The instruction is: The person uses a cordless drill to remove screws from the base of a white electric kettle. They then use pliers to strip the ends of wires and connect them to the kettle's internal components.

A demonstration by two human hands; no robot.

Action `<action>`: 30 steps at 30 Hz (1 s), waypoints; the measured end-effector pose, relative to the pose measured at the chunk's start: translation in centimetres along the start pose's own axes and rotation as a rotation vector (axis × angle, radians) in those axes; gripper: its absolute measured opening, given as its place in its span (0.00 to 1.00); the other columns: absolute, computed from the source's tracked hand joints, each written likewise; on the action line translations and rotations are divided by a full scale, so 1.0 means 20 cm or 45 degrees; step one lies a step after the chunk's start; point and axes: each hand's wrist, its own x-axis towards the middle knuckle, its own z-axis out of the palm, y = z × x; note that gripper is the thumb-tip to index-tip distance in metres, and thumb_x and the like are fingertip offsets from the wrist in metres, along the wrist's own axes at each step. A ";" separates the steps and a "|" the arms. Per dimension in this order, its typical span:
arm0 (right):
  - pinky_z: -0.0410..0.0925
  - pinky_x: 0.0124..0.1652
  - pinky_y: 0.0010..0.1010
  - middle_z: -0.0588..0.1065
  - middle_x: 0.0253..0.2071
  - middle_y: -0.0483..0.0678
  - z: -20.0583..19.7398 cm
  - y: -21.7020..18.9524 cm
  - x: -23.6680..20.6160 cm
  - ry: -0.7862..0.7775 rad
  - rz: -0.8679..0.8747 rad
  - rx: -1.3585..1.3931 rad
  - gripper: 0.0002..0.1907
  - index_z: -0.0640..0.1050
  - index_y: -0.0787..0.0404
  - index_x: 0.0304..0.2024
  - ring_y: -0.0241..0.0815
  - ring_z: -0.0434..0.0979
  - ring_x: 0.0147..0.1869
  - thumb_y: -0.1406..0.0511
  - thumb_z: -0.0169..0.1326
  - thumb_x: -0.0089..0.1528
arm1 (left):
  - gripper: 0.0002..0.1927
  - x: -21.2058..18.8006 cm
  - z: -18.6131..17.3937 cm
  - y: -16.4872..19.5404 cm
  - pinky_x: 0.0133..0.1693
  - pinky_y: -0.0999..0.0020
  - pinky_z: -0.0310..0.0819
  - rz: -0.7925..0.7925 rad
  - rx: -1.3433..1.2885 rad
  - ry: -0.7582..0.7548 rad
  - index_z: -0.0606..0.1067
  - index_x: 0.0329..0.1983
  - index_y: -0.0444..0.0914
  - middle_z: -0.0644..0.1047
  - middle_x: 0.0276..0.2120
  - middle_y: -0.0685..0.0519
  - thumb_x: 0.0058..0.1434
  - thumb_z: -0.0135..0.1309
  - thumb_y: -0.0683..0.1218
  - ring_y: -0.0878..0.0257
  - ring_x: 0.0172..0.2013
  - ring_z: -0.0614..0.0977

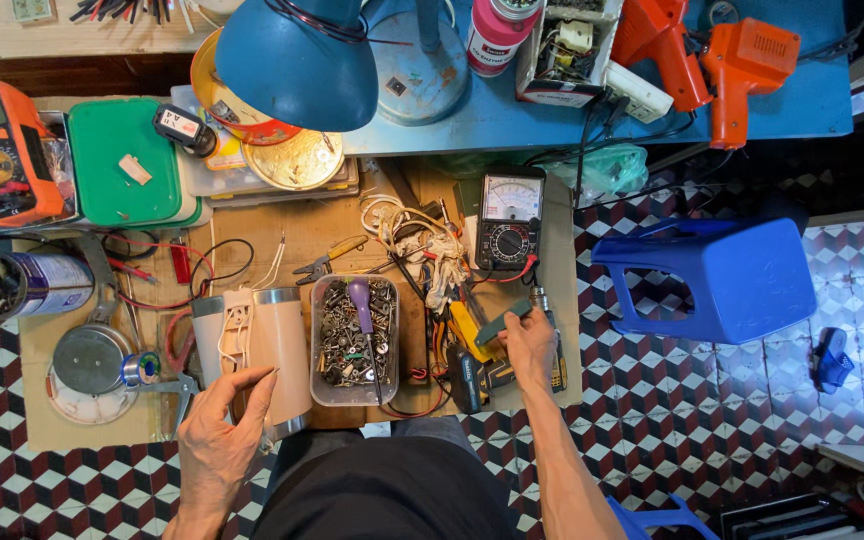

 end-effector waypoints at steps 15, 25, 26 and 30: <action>0.69 0.53 0.49 0.79 0.47 0.59 0.16 0.03 0.02 -0.343 -0.563 -1.189 0.28 0.76 0.64 0.49 0.59 0.79 0.53 0.55 0.65 0.53 | 0.11 -0.01 0.01 0.03 0.44 0.61 0.77 -0.016 -0.073 0.035 0.82 0.45 0.39 0.83 0.39 0.48 0.62 0.61 0.47 0.55 0.42 0.83; 0.71 0.50 0.51 0.77 0.49 0.59 0.09 0.03 0.11 -0.136 -0.448 -0.887 0.21 0.76 0.64 0.47 0.62 0.77 0.53 0.57 0.61 0.58 | 0.10 0.00 0.03 0.03 0.43 0.62 0.77 -0.018 -0.033 0.033 0.82 0.45 0.40 0.83 0.38 0.49 0.62 0.61 0.47 0.55 0.42 0.83; 0.71 0.49 0.51 0.77 0.49 0.59 0.10 0.04 0.10 -0.119 -0.462 -0.921 0.22 0.75 0.64 0.48 0.62 0.77 0.53 0.57 0.61 0.58 | 0.10 -0.01 0.03 0.03 0.44 0.62 0.77 -0.024 -0.044 0.029 0.82 0.45 0.40 0.83 0.39 0.49 0.62 0.61 0.47 0.55 0.42 0.83; 0.69 0.43 0.54 0.76 0.45 0.61 0.11 0.00 0.02 0.172 -0.771 -0.909 0.30 0.73 0.67 0.53 0.63 0.78 0.50 0.60 0.63 0.51 | 0.11 -0.01 0.04 0.04 0.43 0.62 0.77 -0.040 -0.027 0.047 0.82 0.45 0.40 0.83 0.38 0.49 0.61 0.61 0.47 0.56 0.41 0.83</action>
